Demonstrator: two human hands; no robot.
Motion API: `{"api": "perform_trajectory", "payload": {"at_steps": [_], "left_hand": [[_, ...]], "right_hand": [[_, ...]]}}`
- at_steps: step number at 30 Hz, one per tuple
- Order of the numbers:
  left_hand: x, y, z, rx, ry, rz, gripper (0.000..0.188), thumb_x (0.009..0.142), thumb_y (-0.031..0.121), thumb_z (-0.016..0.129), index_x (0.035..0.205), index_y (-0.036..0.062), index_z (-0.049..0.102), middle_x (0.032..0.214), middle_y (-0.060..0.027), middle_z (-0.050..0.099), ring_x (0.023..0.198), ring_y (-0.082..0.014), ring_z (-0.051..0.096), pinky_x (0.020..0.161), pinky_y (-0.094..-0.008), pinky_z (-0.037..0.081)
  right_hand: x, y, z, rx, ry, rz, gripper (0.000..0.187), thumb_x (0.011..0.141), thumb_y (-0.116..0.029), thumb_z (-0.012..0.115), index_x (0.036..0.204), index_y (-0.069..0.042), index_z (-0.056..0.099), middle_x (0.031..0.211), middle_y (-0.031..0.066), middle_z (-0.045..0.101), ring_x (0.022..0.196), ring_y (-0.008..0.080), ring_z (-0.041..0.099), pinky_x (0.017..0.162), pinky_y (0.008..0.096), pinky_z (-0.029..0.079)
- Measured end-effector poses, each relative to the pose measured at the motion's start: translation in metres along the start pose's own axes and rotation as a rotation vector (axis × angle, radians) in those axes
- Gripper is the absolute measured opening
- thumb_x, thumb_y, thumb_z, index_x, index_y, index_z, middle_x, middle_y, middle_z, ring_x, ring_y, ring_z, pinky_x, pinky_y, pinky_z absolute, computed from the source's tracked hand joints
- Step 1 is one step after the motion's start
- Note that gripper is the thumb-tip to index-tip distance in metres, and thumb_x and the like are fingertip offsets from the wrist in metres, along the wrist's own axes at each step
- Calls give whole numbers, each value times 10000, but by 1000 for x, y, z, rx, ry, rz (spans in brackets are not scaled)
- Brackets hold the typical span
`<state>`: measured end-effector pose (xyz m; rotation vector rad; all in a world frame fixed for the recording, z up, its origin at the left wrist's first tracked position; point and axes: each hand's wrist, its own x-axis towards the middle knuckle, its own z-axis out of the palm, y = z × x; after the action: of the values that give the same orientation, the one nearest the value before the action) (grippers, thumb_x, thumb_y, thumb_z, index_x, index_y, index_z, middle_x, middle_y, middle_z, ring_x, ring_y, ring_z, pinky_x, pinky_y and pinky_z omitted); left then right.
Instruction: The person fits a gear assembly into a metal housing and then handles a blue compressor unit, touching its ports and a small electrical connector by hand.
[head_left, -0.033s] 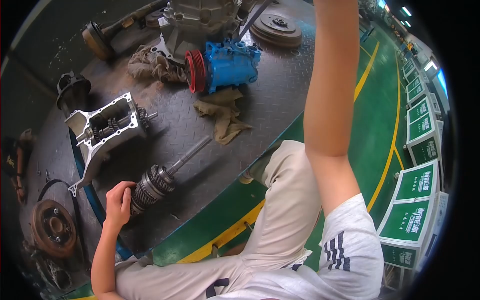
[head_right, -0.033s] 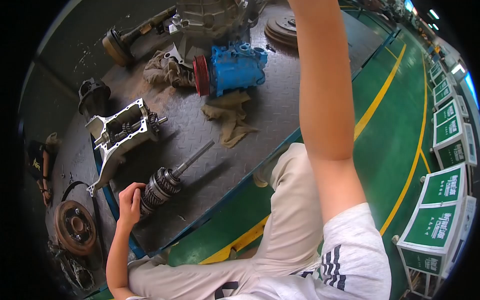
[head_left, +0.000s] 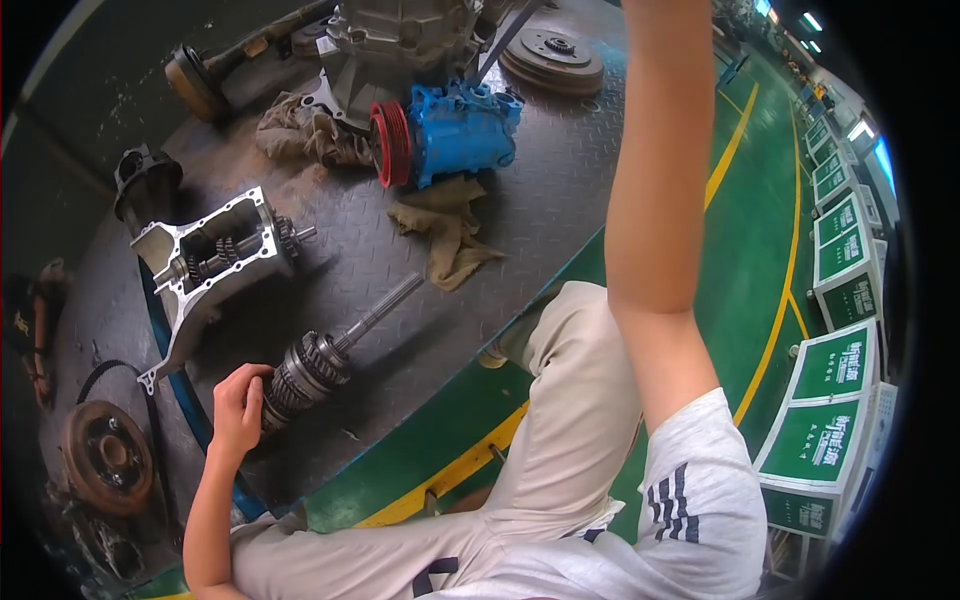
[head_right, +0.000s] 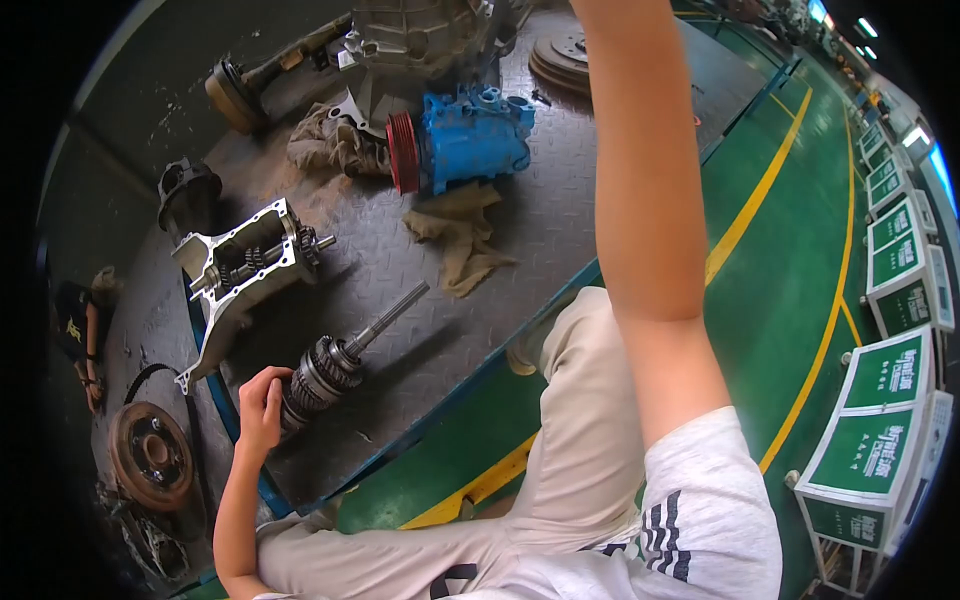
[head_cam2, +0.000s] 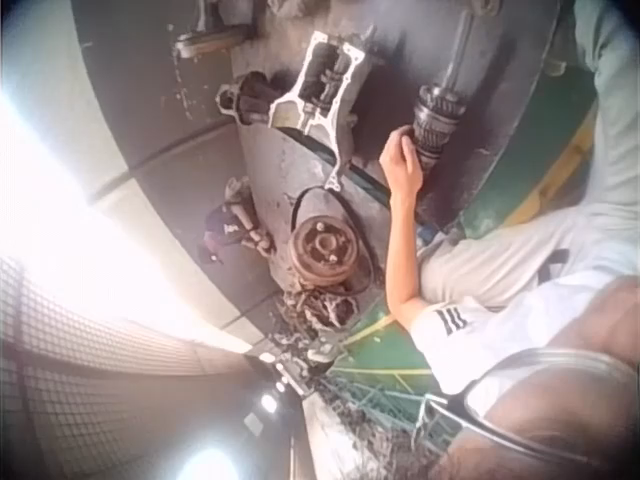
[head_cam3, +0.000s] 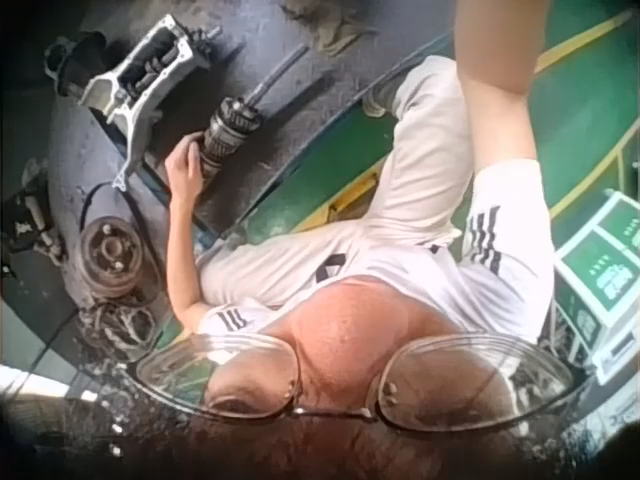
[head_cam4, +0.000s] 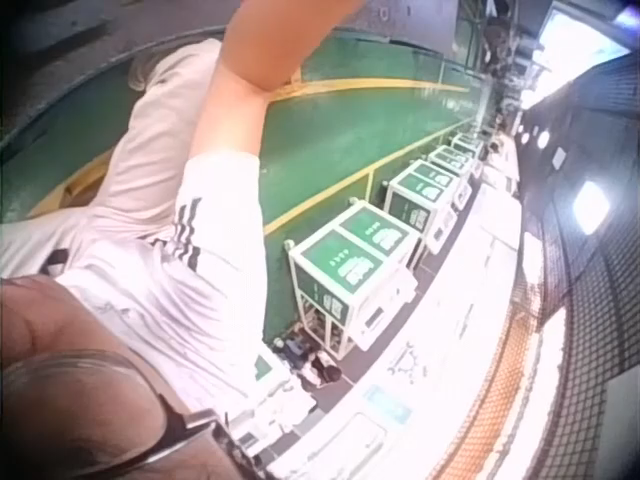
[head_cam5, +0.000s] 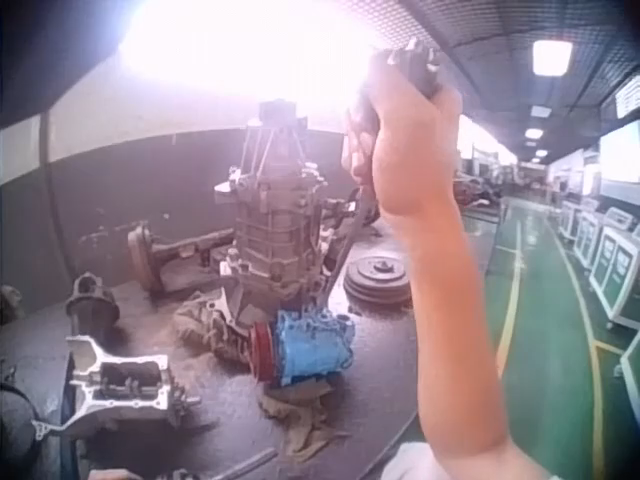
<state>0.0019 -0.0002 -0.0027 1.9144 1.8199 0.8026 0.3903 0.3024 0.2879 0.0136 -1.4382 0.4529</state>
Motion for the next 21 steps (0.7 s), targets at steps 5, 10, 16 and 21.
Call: {"api": "perform_trajectory", "payload": {"at_steps": [5, 10, 16, 21], "left_hand": [[1, 3, -7, 18, 10, 1, 236, 998, 80, 527, 1065, -64, 701, 984, -239, 721, 920, -400, 720, 847, -397, 551], [1, 1, -6, 19, 5, 3, 243, 1003, 86, 521, 1065, -64, 702, 989, -242, 723, 927, -401, 722, 853, -400, 553], [0, 0, -7, 22, -5, -11, 257, 1007, 108, 521, 1064, -64, 704, 985, -240, 725, 940, -414, 721, 874, -405, 557], [12, 18, -15, 23, -5, 22, 232, 987, 90, 562, 1115, -45, 701, 1070, -231, 721, 1038, -415, 711, 945, -407, 548]], "right_hand": [[4, 38, 1, -7, 82, 79, 333, 959, -86, 637, 645, -116, 531, 511, -6, 481, 362, 116, 435, 372, 277, 352], [15, 63, -17, -145, 265, 113, 337, 984, -151, 647, 667, -127, 535, 547, -24, 469, 400, 114, 458, 378, 287, 355], [18, 76, -38, -100, 475, 380, 324, 1021, -268, 657, 744, -138, 548, 570, -41, 455, 418, 104, 449, 380, 294, 308], [22, 40, -40, -107, 347, 355, 339, 1024, -280, 653, 731, -149, 544, 573, -43, 457, 414, 90, 415, 390, 287, 285]]}}
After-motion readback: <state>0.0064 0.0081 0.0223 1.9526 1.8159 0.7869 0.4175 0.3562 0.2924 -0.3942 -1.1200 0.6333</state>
